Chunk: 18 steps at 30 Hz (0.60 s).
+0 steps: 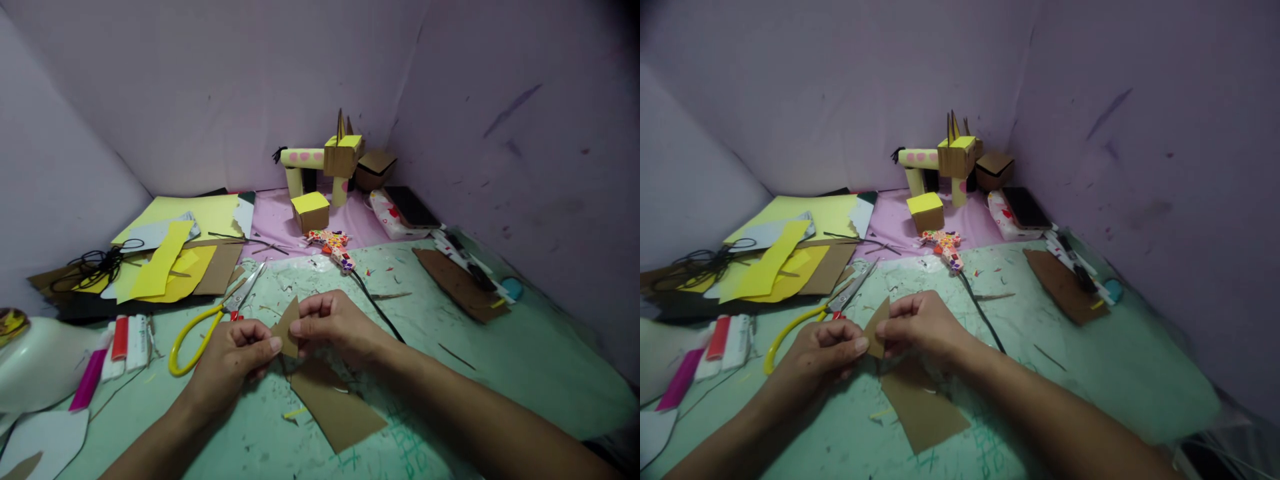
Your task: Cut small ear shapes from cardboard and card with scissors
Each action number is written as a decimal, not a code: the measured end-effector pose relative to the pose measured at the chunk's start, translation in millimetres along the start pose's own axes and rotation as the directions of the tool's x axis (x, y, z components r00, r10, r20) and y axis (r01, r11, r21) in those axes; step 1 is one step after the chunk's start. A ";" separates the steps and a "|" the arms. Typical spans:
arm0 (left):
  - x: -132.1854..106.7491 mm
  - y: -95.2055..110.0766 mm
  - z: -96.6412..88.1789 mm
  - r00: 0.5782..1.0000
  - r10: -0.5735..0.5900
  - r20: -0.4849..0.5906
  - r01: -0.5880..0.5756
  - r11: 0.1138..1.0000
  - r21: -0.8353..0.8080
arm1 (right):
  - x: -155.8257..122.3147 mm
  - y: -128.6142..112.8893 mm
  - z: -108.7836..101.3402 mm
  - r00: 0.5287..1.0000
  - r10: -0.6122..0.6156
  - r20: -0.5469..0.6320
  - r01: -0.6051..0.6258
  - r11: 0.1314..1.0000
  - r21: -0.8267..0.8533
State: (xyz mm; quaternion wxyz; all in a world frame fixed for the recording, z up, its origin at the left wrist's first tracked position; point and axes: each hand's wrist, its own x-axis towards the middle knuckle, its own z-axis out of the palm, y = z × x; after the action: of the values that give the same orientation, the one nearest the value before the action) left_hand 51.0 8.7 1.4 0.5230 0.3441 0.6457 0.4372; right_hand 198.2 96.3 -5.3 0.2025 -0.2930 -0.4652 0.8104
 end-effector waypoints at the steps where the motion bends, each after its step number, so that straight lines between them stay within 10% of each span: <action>1: 0.0 0.5 -0.1 1.000 -0.001 -0.001 0.001 1.000 0.007 | -0.5 -0.4 0.1 1.000 0.000 0.009 0.000 1.000 0.001; 18: -5.0 5.3 4.5 0.998 0.061 -0.023 -0.056 0.986 0.160 | -2.4 3.3 5.5 0.998 -0.052 -0.042 0.051 0.999 -0.019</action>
State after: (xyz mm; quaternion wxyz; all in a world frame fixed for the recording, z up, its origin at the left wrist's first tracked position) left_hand 56.4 7.1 7.9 0.4719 0.3974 0.6753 0.4042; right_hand 196.1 89.7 -5.4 0.2305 -0.3000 -0.4756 0.7941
